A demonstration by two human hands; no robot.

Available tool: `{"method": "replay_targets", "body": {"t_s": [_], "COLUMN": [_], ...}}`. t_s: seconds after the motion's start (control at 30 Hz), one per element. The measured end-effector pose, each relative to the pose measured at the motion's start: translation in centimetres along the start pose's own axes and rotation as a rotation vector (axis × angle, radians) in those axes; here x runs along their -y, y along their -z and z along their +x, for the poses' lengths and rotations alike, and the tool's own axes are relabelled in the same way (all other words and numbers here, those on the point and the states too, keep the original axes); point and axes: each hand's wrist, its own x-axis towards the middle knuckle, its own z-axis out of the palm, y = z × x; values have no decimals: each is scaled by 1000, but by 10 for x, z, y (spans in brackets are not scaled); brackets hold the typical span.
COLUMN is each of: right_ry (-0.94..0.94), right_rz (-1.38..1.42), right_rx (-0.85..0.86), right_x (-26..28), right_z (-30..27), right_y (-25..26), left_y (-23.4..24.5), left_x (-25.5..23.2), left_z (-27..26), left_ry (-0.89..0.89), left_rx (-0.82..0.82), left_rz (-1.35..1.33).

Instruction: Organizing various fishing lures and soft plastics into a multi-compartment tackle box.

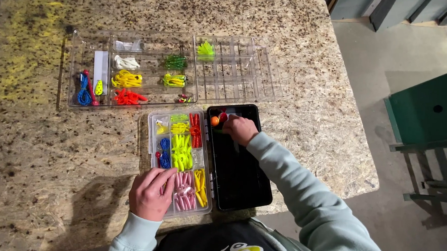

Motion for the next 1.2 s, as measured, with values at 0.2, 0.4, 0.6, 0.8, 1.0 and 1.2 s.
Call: {"method": "replay_targets", "body": {"t_s": [0.2,0.4,0.6,0.8,1.0,1.2], "right_ry": [-59,-132,-226,-217,-43,-94], "right_rz": [-50,-174,-132,-44,-115,-93], "right_rx": [90,57,11,-384,-73,-102], "right_x": [-4,1,22,-24,-10,-12], "right_z": [18,25,11,-15,-16,-11], "right_y": [-2,-12,15,44,13,-5], "left_y": [-6,-7,-14,-7,-15,-16], "left_x": [4,7,9,8,9,11], "left_z": [-5,-7,-11,-3,1,4], "left_ry": [9,19,57,40,26,-3], "left_rx": [43,58,76,29,61,71], "left_rz": [-21,-24,-66,-9,-60,-43]}}
